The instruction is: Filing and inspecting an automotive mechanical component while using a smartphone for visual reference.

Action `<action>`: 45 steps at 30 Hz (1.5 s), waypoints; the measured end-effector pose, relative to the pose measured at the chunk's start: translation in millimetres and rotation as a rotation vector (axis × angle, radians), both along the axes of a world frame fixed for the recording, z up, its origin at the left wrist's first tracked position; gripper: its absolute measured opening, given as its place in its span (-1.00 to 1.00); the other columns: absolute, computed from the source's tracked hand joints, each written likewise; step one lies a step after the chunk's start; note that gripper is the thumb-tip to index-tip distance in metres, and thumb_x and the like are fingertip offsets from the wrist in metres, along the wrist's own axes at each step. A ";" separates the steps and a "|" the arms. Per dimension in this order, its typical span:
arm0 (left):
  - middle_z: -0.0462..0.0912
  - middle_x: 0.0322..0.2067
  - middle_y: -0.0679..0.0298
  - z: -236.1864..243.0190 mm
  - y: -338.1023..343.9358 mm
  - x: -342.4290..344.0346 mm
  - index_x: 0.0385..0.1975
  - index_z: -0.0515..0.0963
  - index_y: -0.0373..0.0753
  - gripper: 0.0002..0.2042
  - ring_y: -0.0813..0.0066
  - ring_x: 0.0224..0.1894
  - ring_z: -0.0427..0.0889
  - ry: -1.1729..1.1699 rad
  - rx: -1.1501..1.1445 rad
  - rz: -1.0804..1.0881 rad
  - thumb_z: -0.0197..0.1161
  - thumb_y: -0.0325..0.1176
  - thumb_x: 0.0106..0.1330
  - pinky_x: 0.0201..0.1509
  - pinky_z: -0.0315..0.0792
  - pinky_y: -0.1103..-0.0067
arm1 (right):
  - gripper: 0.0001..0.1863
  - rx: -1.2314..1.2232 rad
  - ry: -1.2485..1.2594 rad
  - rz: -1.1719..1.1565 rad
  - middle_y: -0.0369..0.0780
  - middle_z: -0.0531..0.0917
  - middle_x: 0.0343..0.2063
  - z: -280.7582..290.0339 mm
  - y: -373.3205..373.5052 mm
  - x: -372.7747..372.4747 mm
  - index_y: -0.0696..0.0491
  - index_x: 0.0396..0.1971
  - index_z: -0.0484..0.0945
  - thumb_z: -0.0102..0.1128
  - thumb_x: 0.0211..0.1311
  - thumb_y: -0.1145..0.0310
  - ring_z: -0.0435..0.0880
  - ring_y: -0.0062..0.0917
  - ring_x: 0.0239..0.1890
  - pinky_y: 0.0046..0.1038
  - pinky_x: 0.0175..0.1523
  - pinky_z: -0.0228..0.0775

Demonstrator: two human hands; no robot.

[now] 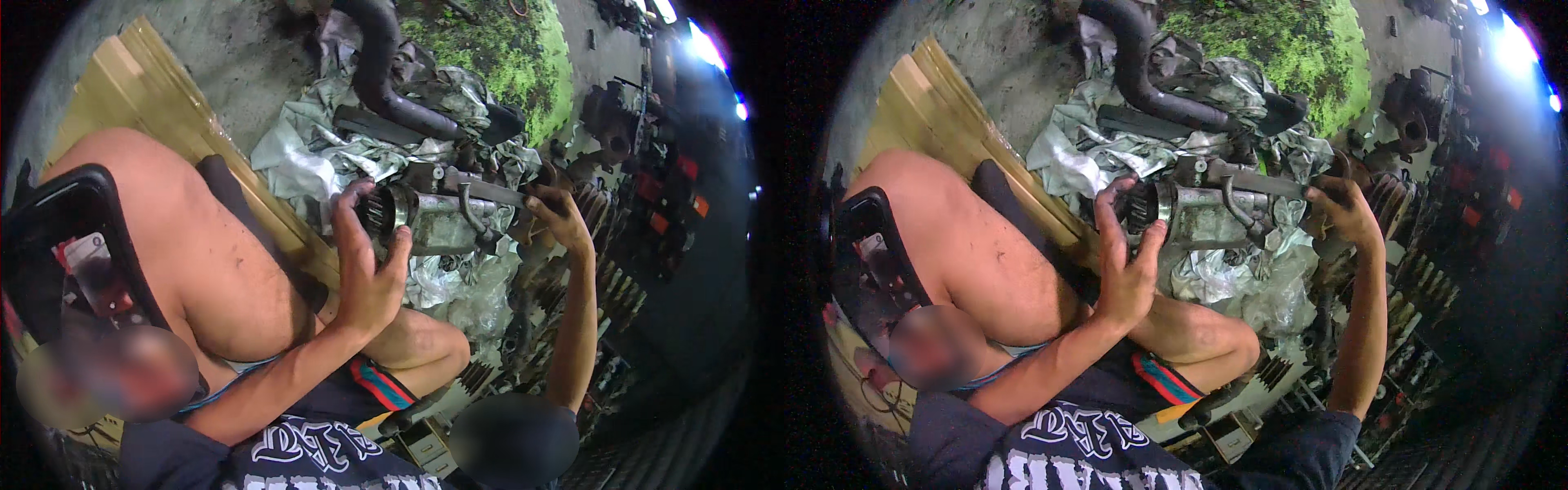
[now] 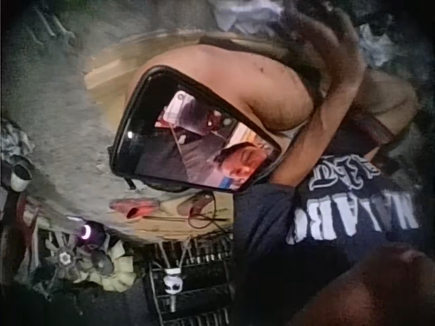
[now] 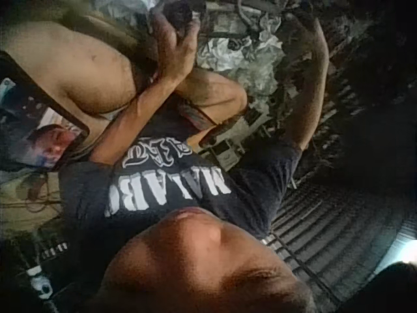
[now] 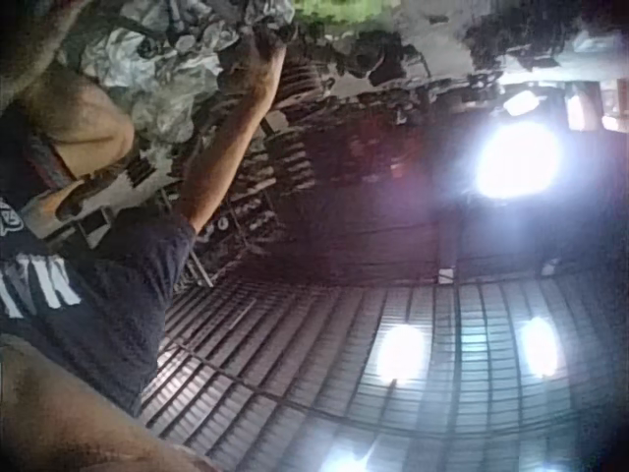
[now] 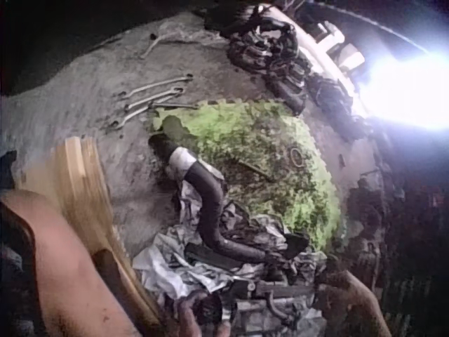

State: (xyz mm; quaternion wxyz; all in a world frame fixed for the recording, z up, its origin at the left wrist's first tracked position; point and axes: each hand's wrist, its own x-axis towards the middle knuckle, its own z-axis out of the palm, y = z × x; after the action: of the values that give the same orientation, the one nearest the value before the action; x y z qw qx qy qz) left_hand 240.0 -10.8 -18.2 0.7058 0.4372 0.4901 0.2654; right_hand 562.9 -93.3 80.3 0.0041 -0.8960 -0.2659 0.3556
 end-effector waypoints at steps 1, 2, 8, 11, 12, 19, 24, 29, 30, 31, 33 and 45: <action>0.32 0.22 0.07 1.6 0.6 -0.4 0.30 0.21 -0.31 -0.46 0.25 0.27 0.31 0.006 -0.006 0.009 0.22 -0.47 0.36 0.42 0.13 0.39 | -0.53 0.086 -0.076 -0.005 -0.25 0.72 -0.36 -1.9 -5.5 3.0 0.27 -0.09 0.65 0.44 0.26 0.13 0.63 -0.62 -0.30 -0.51 -0.13 0.47; 0.31 0.21 0.06 3.5 -0.4 0.7 0.30 0.20 -0.32 -0.46 0.24 0.28 0.29 0.001 -0.011 0.007 0.22 -0.47 0.36 0.43 0.12 0.39 | -0.57 0.078 -0.009 0.083 -0.28 0.68 -0.44 6.6 -6.4 11.6 0.28 -0.10 0.63 0.38 0.33 0.16 0.63 -0.61 -0.35 -0.50 -0.19 0.46; 0.29 0.18 -0.08 4.0 -2.9 6.2 0.27 0.17 -0.40 -0.40 -0.02 0.26 0.30 -0.008 -0.005 0.029 0.26 -0.49 0.24 0.41 0.14 0.23 | -0.67 -0.012 0.057 0.001 -0.26 0.67 -0.39 66.5 18.9 27.8 0.24 -0.13 0.66 0.28 0.39 0.22 0.62 -0.62 -0.32 -0.53 -0.17 0.45; 0.28 0.18 0.00 6.9 0.7 1.4 0.27 0.18 -0.37 -0.44 0.14 0.29 0.27 0.001 0.011 0.033 0.21 -0.51 0.30 0.43 0.10 0.34 | -0.73 0.212 -0.267 0.167 -0.29 0.70 -0.43 75.7 59.3 -34.4 0.23 -0.16 0.68 0.26 0.39 0.30 0.59 -0.67 -0.44 -0.52 -0.31 0.43; 0.28 0.20 -0.02 6.9 3.5 -1.8 0.28 0.17 -0.38 -0.44 0.12 0.29 0.28 0.024 0.004 0.032 0.21 -0.52 0.30 0.44 0.11 0.34 | -0.73 0.213 -0.259 0.171 -0.29 0.70 -0.43 74.4 74.5 -62.9 0.23 -0.16 0.68 0.26 0.39 0.30 0.59 -0.67 -0.44 -0.52 -0.31 0.43; 0.28 0.22 -0.05 5.2 1.0 -1.5 0.28 0.16 -0.38 -0.47 0.09 0.30 0.29 -0.035 -0.039 0.091 0.16 -0.52 0.34 0.43 0.13 0.31 | -0.80 -0.066 -0.349 0.600 -0.06 0.66 -0.53 89.9 131.8 -183.4 0.08 -0.13 0.72 0.30 0.27 0.40 0.62 -0.27 -0.57 -0.32 -0.34 0.44; 0.26 0.20 -0.15 8.9 2.1 1.1 0.30 0.13 -0.45 -0.42 -0.07 0.30 0.27 -0.070 -0.114 0.067 0.19 -0.46 0.33 0.44 0.10 0.21 | -0.85 -0.294 -0.467 0.627 -0.04 0.64 -0.55 103.2 156.5 -207.7 -0.01 -0.19 0.74 0.31 0.26 0.38 0.63 -0.11 -0.53 -0.17 -0.36 0.41; 0.29 0.21 -0.07 7.7 2.9 -3.7 0.29 0.16 -0.39 -0.47 0.06 0.31 0.28 -0.033 -0.035 0.096 0.15 -0.49 0.36 0.44 0.12 0.30 | -0.83 -0.347 -0.427 0.776 -0.07 0.67 -0.53 73.8 155.7 -201.7 -0.07 -0.18 0.74 0.30 0.24 0.38 0.66 -0.12 -0.46 -0.17 -0.30 0.45; 0.30 0.20 -0.06 5.2 -1.3 2.3 0.29 0.17 -0.39 -0.48 0.07 0.31 0.28 -0.042 -0.081 0.093 0.15 -0.49 0.36 0.44 0.12 0.30 | -0.85 -0.316 -0.446 0.828 -0.10 0.71 -0.50 80.5 153.0 -188.2 -0.04 -0.22 0.74 0.31 0.22 0.37 0.68 -0.13 -0.42 -0.18 -0.25 0.48; 0.30 0.20 -0.06 6.2 -0.6 1.3 0.29 0.17 -0.39 -0.48 0.07 0.31 0.28 -0.041 -0.076 0.089 0.15 -0.49 0.36 0.44 0.12 0.30 | -0.85 -0.341 -0.399 0.615 -0.12 0.72 -0.48 98.0 161.9 -182.9 -0.02 -0.23 0.74 0.31 0.21 0.38 0.70 -0.16 -0.43 -0.20 -0.20 0.51; 0.29 0.19 -0.13 6.6 0.9 2.3 0.26 0.18 -0.44 -0.46 -0.07 0.29 0.29 -0.039 -0.046 0.088 0.20 -0.49 0.31 0.42 0.13 0.21 | -0.84 -0.278 -0.346 0.556 -0.12 0.72 -0.49 118.2 173.8 -178.7 -0.01 -0.21 0.74 0.30 0.22 0.39 0.71 -0.16 -0.42 -0.23 -0.18 0.52; 0.29 0.18 0.00 3.6 9.6 -0.2 0.22 0.22 -0.37 -0.64 0.23 0.24 0.29 -0.212 -0.297 0.246 -0.12 -0.25 0.61 0.40 0.12 0.37 | -0.59 -0.394 -0.417 0.634 -0.08 0.58 -0.70 106.7 67.6 -218.2 0.02 0.12 0.49 0.16 0.43 0.09 0.62 -0.05 -0.59 -0.13 -0.46 0.40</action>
State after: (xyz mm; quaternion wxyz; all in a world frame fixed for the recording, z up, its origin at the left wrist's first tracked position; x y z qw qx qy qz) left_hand 239.8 -1.2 -14.6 0.7725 0.2348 0.4965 0.3189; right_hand 344.7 -25.7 187.0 -0.3306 -0.8063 -0.4503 0.1945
